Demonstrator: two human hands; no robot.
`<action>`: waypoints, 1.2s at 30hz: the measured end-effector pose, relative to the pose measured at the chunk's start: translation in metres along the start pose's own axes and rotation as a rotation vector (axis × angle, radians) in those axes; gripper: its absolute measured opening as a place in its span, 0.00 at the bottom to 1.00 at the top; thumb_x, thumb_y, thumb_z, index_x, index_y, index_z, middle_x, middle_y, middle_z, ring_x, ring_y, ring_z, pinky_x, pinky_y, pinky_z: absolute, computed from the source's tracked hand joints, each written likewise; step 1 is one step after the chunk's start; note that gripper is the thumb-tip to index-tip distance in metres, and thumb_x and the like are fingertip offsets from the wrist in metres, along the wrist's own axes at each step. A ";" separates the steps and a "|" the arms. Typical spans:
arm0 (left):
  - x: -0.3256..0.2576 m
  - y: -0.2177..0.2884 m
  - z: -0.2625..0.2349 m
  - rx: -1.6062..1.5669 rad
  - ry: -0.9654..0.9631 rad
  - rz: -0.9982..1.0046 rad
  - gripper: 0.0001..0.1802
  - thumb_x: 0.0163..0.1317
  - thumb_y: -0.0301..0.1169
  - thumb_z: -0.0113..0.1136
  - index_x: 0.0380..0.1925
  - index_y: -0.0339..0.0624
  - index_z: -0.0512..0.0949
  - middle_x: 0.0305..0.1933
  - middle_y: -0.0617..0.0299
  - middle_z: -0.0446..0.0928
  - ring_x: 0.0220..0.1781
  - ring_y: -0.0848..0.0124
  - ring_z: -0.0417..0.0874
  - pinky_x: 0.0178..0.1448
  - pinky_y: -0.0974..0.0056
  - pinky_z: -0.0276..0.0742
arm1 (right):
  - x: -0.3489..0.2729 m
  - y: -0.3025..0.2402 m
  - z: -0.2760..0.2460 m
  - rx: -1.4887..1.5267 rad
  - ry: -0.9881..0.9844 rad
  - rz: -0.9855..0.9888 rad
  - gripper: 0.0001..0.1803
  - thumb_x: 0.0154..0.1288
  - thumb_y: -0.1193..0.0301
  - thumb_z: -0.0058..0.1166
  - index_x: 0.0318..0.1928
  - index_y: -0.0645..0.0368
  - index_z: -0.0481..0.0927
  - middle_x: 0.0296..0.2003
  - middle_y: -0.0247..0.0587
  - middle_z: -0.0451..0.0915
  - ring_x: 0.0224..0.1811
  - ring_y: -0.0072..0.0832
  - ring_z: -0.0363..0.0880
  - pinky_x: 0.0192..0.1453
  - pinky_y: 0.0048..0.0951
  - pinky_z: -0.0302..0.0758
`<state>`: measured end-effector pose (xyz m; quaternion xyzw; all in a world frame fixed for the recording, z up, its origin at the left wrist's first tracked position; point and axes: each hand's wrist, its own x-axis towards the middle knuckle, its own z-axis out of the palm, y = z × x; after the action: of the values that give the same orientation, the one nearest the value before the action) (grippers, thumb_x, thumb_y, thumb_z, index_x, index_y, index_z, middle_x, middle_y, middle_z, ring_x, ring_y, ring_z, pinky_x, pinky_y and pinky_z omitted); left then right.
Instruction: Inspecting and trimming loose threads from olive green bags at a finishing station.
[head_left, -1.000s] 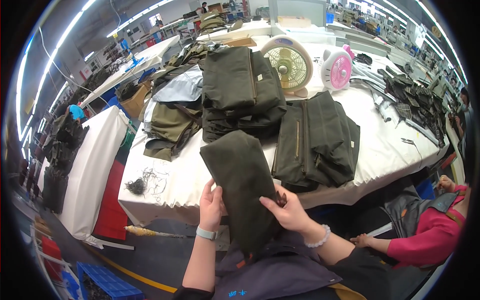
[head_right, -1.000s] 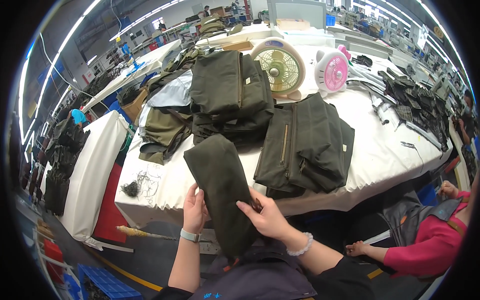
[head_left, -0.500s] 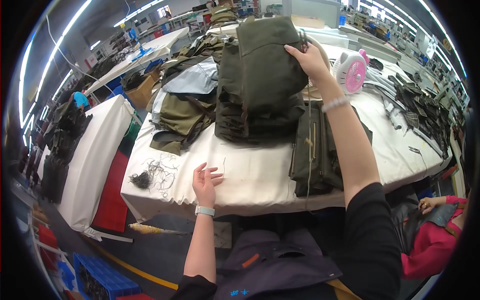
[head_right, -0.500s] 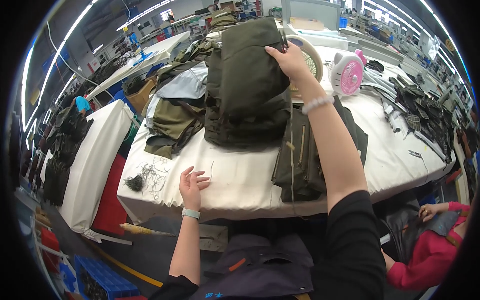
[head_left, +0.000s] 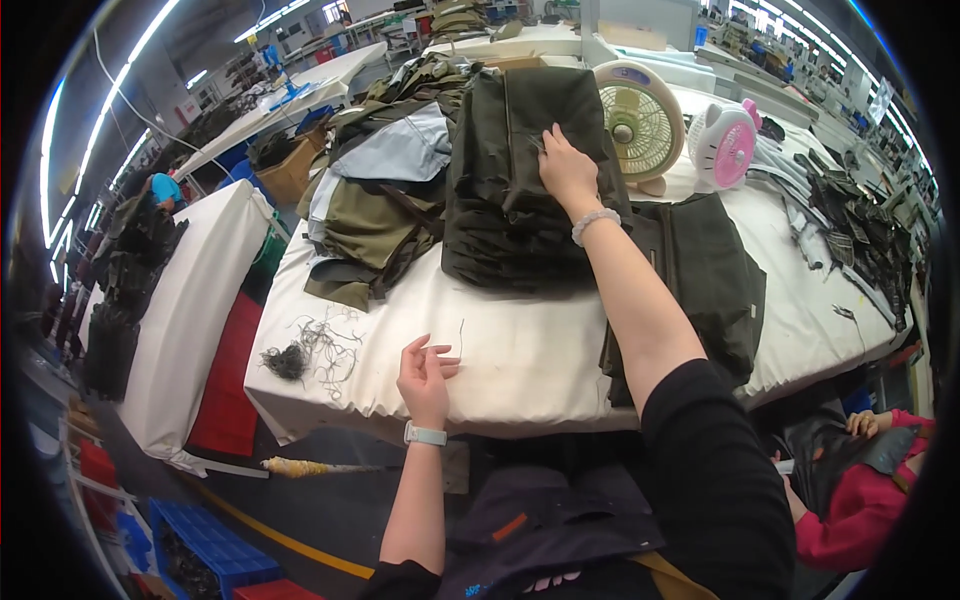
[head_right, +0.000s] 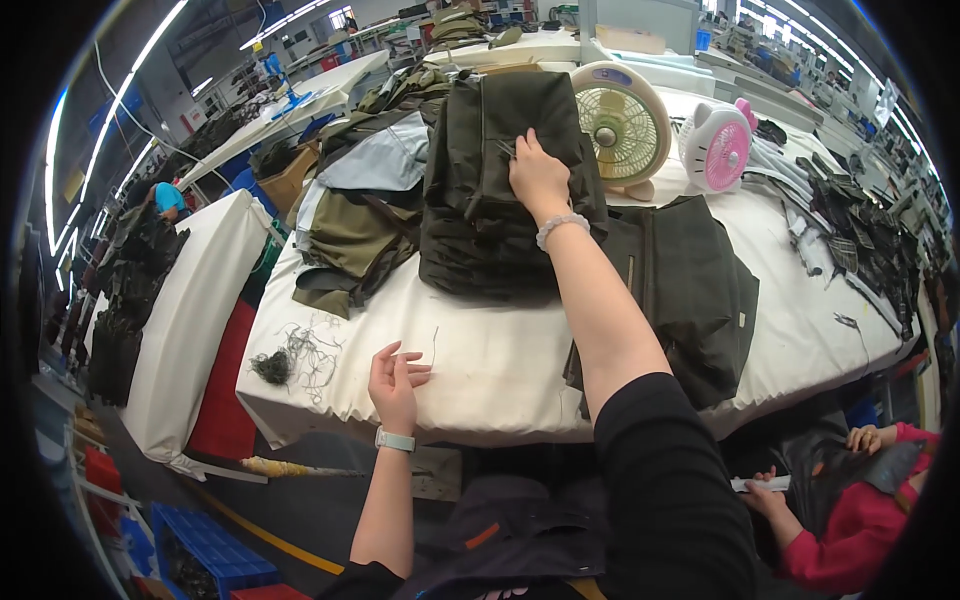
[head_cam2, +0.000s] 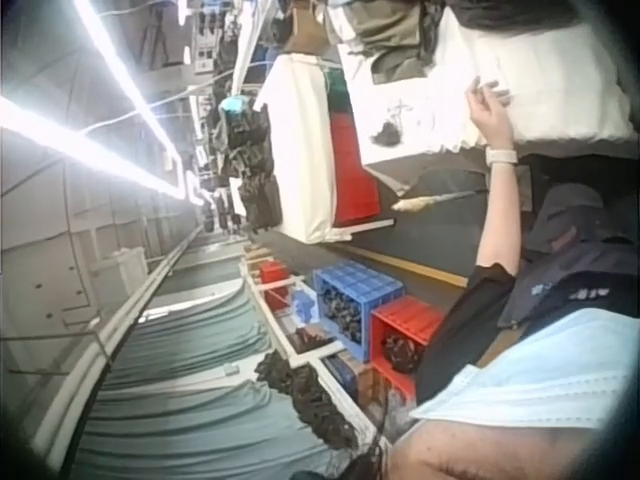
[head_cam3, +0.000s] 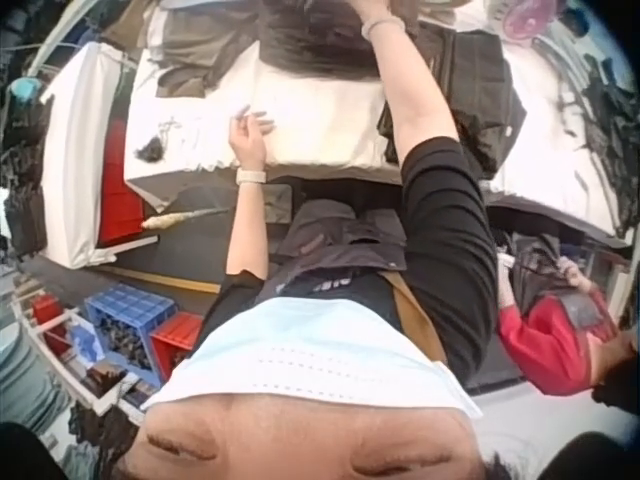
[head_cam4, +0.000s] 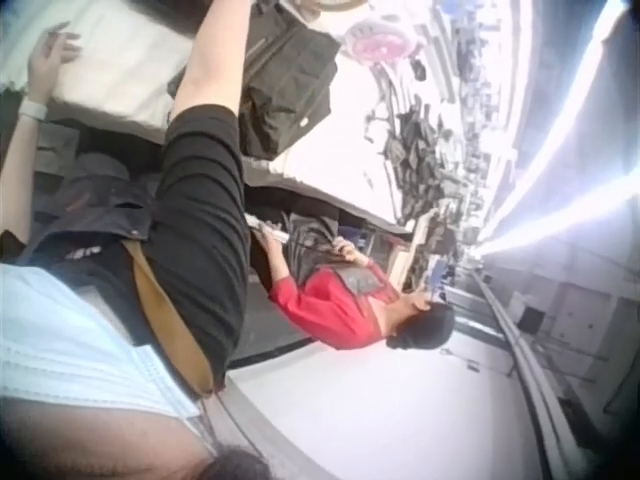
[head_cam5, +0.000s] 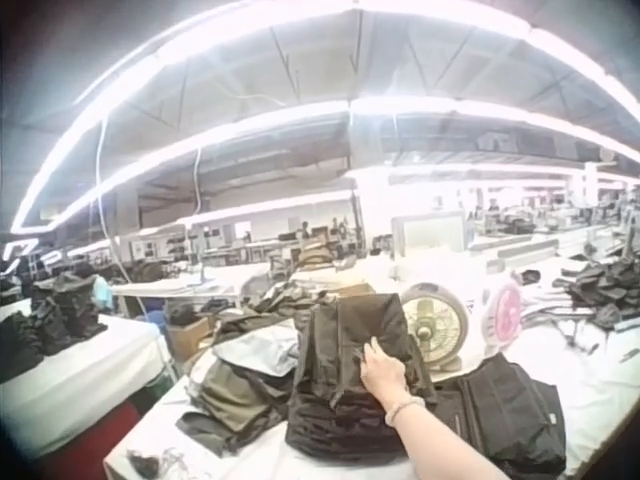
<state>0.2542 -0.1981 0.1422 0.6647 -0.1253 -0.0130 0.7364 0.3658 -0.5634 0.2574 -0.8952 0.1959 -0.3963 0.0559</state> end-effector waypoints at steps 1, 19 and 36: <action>0.001 -0.001 0.001 -0.002 -0.008 0.002 0.15 0.76 0.24 0.46 0.59 0.31 0.70 0.44 0.51 0.82 0.39 0.67 0.88 0.41 0.68 0.86 | 0.001 0.011 0.009 0.022 -0.023 0.007 0.22 0.70 0.62 0.52 0.62 0.53 0.76 0.69 0.42 0.72 0.46 0.47 0.87 0.48 0.45 0.83; 0.106 0.017 -0.140 0.065 0.371 -0.344 0.16 0.77 0.35 0.48 0.55 0.35 0.70 0.53 0.51 0.81 0.50 0.60 0.88 0.47 0.58 0.87 | -0.106 -0.034 -0.212 0.740 -0.076 -0.014 0.19 0.78 0.71 0.45 0.65 0.56 0.73 0.72 0.49 0.64 0.52 0.50 0.82 0.54 0.40 0.79; 0.098 0.000 -0.147 0.629 0.391 0.190 0.14 0.72 0.34 0.57 0.45 0.34 0.80 0.45 0.50 0.84 0.49 0.59 0.84 0.56 0.59 0.77 | -0.276 0.040 -0.280 0.312 -0.285 0.042 0.20 0.63 0.76 0.62 0.56 0.62 0.80 0.36 0.45 0.73 0.38 0.39 0.81 0.41 0.32 0.76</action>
<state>0.3787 -0.0732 0.1466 0.8335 -0.0416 0.2213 0.5045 -0.0196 -0.4753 0.2480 -0.9184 0.1407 -0.2900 0.2293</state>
